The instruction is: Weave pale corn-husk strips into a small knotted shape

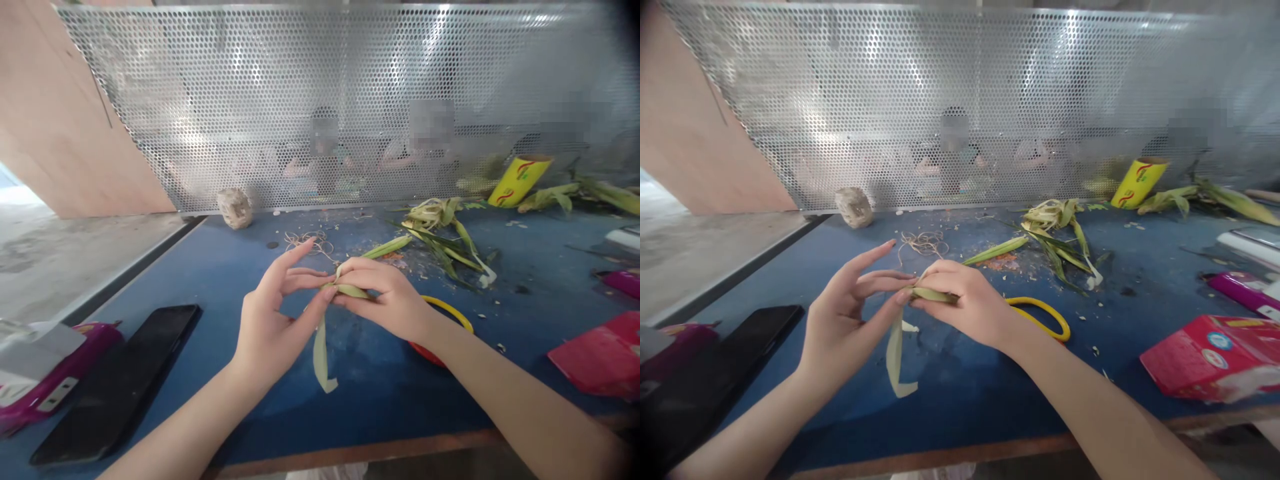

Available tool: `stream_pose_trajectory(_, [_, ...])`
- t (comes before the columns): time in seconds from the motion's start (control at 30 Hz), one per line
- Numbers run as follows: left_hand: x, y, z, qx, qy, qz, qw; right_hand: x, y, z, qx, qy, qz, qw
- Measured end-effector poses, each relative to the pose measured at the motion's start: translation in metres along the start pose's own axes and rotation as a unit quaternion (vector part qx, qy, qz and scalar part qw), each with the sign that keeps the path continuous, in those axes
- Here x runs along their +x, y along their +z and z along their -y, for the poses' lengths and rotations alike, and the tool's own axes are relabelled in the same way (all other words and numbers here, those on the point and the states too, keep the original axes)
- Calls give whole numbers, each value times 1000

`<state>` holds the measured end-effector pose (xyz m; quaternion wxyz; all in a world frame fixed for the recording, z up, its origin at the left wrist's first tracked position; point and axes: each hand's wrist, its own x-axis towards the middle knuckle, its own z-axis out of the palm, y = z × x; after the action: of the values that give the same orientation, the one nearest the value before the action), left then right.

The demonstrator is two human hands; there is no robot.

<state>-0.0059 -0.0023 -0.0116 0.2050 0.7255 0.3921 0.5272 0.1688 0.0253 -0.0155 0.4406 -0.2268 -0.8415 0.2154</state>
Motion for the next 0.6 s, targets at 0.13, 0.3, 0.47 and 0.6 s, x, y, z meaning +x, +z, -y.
stream_pose_trajectory(0.13, [5, -4, 1, -50, -81, 58, 994, 1, -4, -1, -12, 27, 28, 999])
stream_pose_trajectory(0.3, [12, -3, -3, -163, -222, 121, 954, -1, -7, -2, -72, 33, 32, 996])
stream_pose_trajectory(0.47, [13, -1, -5, -218, -222, 114, 944, -5, -8, 3, -31, 96, 71, 992])
stream_pose_trajectory(0.6, [12, 0, -6, -234, -226, 115, 939, -1, -8, 4, 91, 117, 61, 987])
